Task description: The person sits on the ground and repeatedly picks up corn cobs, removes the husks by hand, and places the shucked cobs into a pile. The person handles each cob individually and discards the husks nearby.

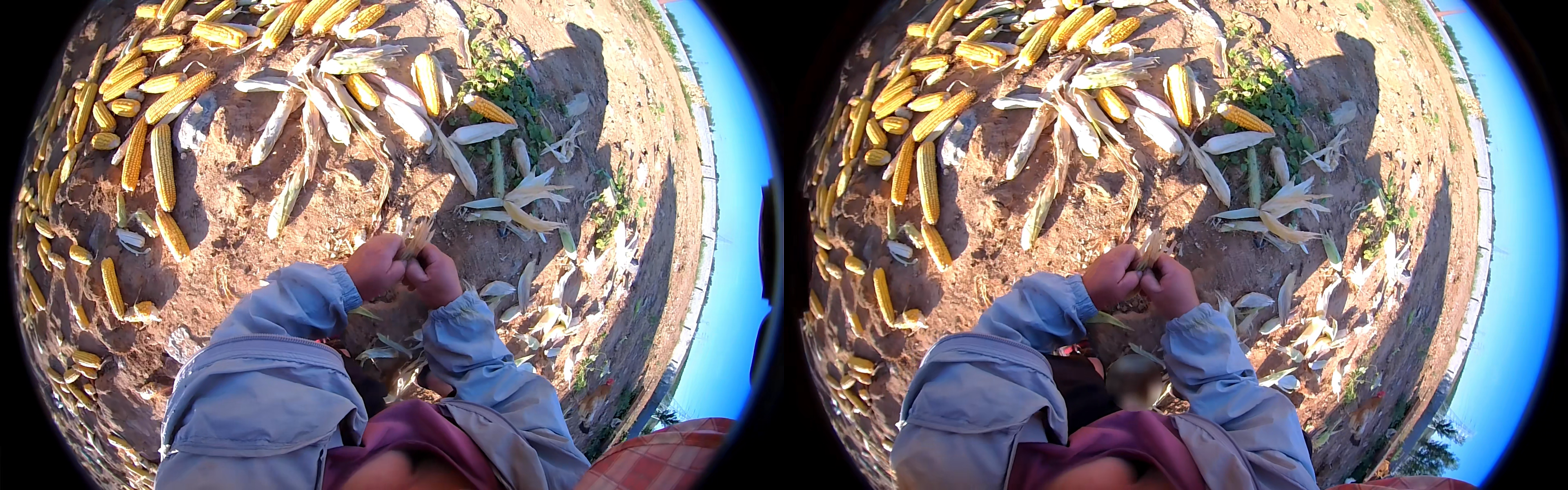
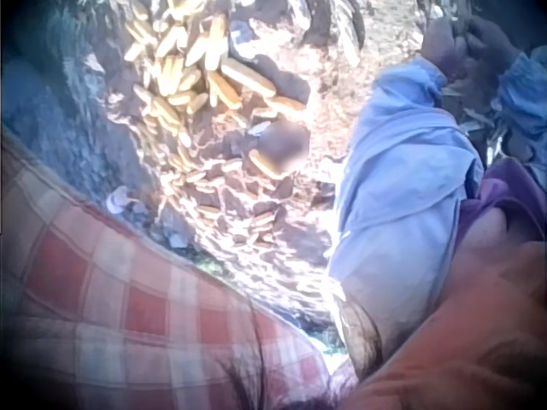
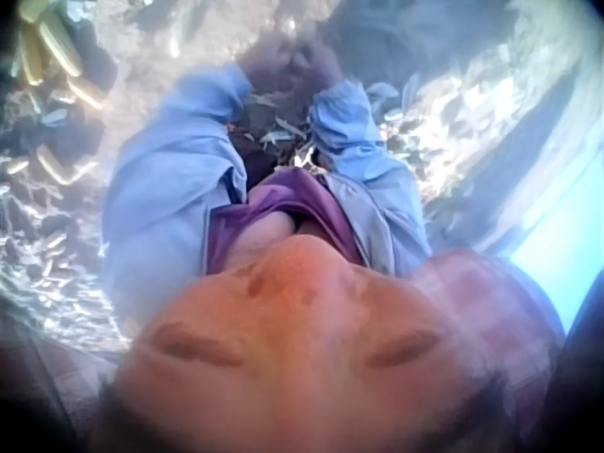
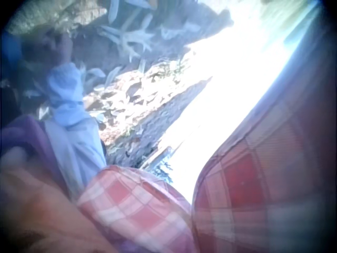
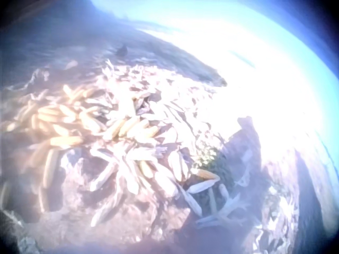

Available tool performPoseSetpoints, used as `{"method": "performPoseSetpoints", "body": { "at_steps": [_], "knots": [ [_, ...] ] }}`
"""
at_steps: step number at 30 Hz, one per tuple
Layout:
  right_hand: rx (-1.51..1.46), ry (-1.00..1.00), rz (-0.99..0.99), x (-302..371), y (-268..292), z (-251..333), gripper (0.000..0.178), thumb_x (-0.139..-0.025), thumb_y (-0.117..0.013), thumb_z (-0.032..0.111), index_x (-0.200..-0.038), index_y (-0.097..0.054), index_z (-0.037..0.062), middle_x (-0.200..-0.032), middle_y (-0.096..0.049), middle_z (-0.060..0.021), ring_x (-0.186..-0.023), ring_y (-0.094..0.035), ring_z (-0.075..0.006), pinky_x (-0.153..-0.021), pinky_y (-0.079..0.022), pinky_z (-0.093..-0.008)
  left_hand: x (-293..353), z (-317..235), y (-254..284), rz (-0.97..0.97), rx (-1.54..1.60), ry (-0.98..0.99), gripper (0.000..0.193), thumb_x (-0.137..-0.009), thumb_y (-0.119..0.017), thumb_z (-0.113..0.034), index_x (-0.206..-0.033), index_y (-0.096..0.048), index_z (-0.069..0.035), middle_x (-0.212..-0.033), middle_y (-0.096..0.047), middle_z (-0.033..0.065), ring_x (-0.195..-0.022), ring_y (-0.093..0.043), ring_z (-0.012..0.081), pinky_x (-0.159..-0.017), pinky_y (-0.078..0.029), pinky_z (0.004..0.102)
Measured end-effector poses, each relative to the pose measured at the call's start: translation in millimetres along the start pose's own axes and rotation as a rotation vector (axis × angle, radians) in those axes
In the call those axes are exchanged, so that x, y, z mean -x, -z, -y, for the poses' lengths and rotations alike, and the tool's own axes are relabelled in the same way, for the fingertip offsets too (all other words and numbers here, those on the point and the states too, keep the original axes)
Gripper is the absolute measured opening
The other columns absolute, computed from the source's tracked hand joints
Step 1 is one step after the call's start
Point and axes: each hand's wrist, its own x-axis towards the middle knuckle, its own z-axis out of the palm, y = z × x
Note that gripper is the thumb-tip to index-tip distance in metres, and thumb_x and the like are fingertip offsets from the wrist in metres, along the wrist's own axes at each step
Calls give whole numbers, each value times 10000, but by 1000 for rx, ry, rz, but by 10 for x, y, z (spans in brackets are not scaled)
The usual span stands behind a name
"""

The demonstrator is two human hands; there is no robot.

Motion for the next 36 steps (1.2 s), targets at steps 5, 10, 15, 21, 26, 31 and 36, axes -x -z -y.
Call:
{"method": "performPoseSetpoints", "body": {
  "at_steps": [5, 10, 15, 21, 26, 31, 36],
  "knots": [
    [55, 2, -42, -88, -13, -81, 142, -795, -473, 44, -907, -553, 8, -686, -569, -43, -535, -515, -88, -461, -419, -237, -12, -57, 93, 70, 15, -53, 171, -689, -512, -131, -791, -463, -3, -727, -475, 178, -683, -475, 345, -622, -383, 405],
    [-237, -39, -227, -331, 150, -242, 144, -808, -424, 71, -863, -548, 23, -703, -564, -46, -520, -501, -92, -419, -394, -218, 104, -72, 37, 179, -68, -252, 145, -651, -513, -73, -767, -450, -13, -716, -443, 181, -676, -449, 352, -609, -374, 414],
    [-439, -45, -304, -473, 404, -190, 146, -804, -414, 98, -833, -548, 47, -699, -555, -38, -484, -484, -104, -365, -361, -219, 224, 11, 62, 197, -28, -553, 190, -623, -551, -54, -776, -441, -27, -725, -431, 150, -678, -445, 336, -604, -373, 409],
    [-616, 9, -351, -489, 502, -20, 133, -806, -414, 102, -783, -538, 61, -682, -562, -36, -415, -391, -66, -340, -283, -203, 304, 100, 186, 293, 16, -599, 196, -614, -565, -59, -765, -442, -35, -728, -430, 137, -681, -454, 326, -606, -381, 406],
    [-700, 156, -249, -359, 467, 178, 127, -803, -419, 114, -848, -519, 49, -754, -536, -60, -487, -401, -69, -421, -319, -194, 345, 133, 300, 287, -12, -531, 199, -618, -552, -42, -789, -450, -41, -757, -440, 123, -701, -456, 303, -608, -385, 373],
    [-585, 390, -99, -217, 436, 516, 90, -838, -412, 106, -843, -498, 78, -813, -553, -85, -482, -400, -65, -413, -320, -193, 328, -83, 592, 186, 222, -425, 301, -637, -522, -58, -930, -459, -34, -934, -442, 119, -877, -455, 252, -742, -382, 325],
    [-494, 455, -56, -118, 251, 714, 75, -863, -431, 115, -849, -500, 87, -826, -564, -100, -488, -416, -73, -423, -330, -188, 265, -315, 873, 28, 525, -392, 517, -770, -515, -254, -1190, -397, 23, -1231, -385, 161, -1196, -329, 265, -1007, -216, 389]
  ]
}}
